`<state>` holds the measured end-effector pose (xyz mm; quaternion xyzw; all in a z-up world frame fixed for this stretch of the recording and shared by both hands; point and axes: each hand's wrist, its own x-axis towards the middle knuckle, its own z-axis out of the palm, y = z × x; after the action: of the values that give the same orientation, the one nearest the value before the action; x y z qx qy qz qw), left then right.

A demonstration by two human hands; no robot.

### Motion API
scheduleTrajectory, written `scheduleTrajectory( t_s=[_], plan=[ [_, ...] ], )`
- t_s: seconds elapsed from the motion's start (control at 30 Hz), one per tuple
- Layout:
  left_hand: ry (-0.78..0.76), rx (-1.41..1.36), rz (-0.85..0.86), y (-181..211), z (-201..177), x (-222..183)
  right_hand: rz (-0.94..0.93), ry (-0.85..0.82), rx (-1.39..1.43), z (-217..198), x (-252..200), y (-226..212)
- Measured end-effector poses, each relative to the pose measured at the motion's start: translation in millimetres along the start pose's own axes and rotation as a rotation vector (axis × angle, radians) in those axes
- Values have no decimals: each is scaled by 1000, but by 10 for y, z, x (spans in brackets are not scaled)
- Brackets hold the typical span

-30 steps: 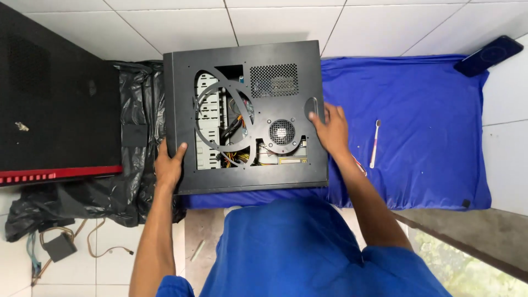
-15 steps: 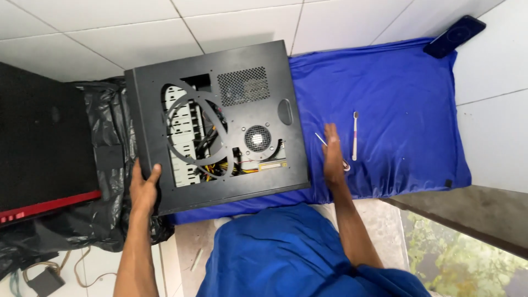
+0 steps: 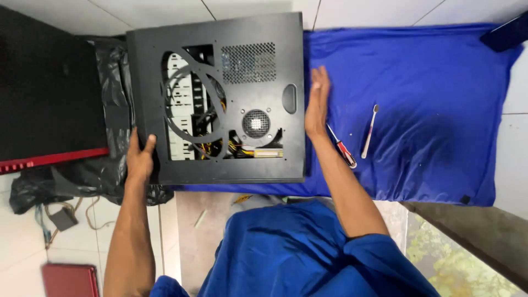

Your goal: Cleaning a cooling fan and assembling a desktop computer case.

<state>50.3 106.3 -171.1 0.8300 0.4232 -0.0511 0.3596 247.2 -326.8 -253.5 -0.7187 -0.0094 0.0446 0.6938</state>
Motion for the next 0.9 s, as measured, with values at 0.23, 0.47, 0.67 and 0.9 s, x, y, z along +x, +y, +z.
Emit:
scheduleTrajectory(
  t_s=[0.23, 0.47, 0.67, 0.9],
  plan=[
    [304, 308, 149, -315, 401, 8, -251, 79, -632, -1563, -413, 474],
    [560, 356, 38, 611, 1429, -946, -62, 111, -891, -2727, -1021, 738],
    [380, 431, 302, 1551, 2020, -1932, -29, 53, -1039, -2663, -1260, 1174],
    [81, 640, 922, 2335, 2701, -2266, -87, -182, -594, -1861, -810, 318]
  ],
)
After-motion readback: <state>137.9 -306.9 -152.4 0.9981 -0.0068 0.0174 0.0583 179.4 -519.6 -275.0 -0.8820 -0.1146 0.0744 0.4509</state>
